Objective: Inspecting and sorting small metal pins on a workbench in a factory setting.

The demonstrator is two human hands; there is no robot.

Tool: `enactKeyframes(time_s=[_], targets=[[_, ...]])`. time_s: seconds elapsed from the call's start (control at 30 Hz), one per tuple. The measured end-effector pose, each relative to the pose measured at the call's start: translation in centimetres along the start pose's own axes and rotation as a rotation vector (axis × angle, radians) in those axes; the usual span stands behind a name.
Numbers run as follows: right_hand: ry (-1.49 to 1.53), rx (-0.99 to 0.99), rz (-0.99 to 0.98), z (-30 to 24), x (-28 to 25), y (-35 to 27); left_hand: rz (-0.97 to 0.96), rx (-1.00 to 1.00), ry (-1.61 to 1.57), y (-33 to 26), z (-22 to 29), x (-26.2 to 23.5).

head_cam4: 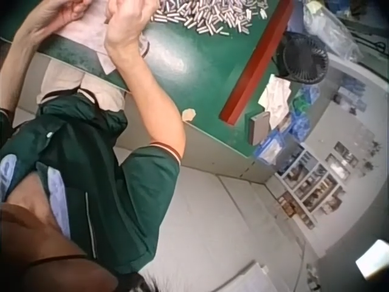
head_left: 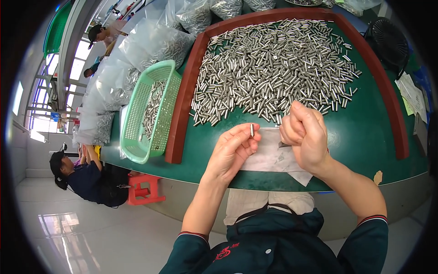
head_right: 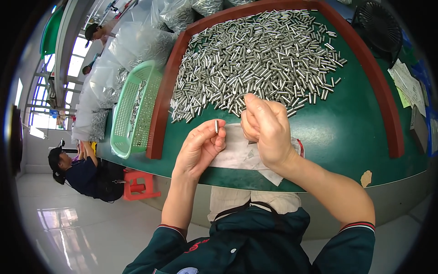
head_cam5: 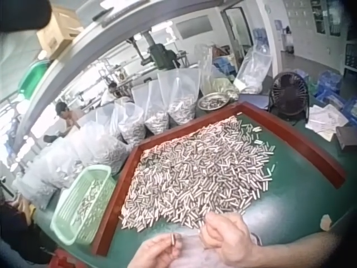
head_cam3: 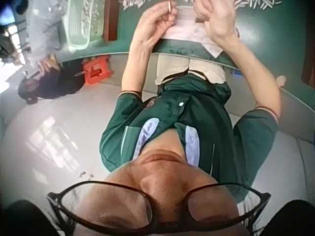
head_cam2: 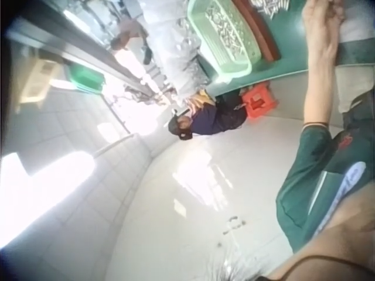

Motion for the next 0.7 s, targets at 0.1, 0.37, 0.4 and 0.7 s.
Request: enactKeyframes(time_s=[0.1, 0.37, 0.4, 0.7], targets=[[0.001, 0.007, 0.005, -0.2, 0.0, 0.0, -0.013, 0.002, -0.002, 0.1, 0.0, 0.0], [0.002, 0.015, 0.006, -0.2, 0.1, -0.1, -0.036, 0.011, 0.003, -0.2, 0.0, 0.4], [0.004, 0.014, 0.013, -0.1, 0.0, -0.1, 0.008, 0.019, -0.012, -0.2, 0.0, 0.7], [0.095, -0.016, 0.054, 0.0, -0.2, 0.0, -0.084, 0.464, 0.951, 0.7, 0.5, 2.7]])
Point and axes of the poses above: each hand's wrist, its own y-axis towards the middle knuckle, its own x-axis out of the palm, z = x × y, the point moved 3 cm from there along y, towards the middle knuckle, and after that the axes turned 10 degrees about -y, right-handed, at the moved point
